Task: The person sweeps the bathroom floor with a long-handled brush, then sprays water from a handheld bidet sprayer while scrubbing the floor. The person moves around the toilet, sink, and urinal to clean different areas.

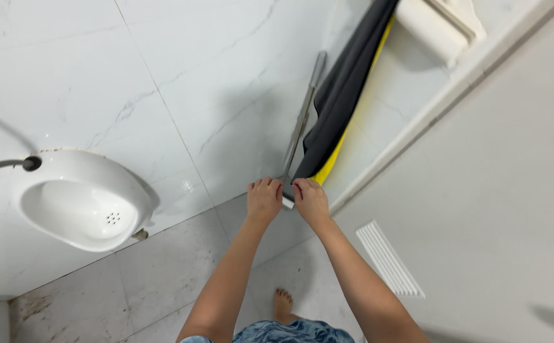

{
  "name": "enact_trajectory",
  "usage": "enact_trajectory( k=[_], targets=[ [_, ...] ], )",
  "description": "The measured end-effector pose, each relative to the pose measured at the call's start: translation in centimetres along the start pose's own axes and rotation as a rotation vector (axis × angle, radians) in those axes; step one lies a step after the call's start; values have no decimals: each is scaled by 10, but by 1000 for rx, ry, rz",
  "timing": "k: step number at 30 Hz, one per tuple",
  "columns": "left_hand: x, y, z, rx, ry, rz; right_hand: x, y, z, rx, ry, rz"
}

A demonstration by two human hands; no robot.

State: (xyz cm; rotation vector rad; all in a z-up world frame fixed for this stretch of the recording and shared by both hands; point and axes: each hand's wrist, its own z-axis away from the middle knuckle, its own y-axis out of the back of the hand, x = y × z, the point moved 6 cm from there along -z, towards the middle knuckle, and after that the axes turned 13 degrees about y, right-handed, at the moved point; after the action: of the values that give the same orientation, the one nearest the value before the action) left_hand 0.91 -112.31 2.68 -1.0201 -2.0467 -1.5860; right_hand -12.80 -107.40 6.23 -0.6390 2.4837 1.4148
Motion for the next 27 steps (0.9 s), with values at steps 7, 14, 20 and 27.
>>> enact_trajectory(
  k=[7,14,20,27],
  targets=[
    [-2,-50,-91,-7,12,2,65,-27,-85,-2,7,11],
    [-8,-105,-188,-140,-67,31,125,-57,-168,64,-84,-27],
    [-9,-152,-267,-332,-151,4,177,-78,-231,153,-276,-21],
    [-1,-196,-332,-468,-229,-7,283,-123,-269,193,-501,-26]
  ],
)
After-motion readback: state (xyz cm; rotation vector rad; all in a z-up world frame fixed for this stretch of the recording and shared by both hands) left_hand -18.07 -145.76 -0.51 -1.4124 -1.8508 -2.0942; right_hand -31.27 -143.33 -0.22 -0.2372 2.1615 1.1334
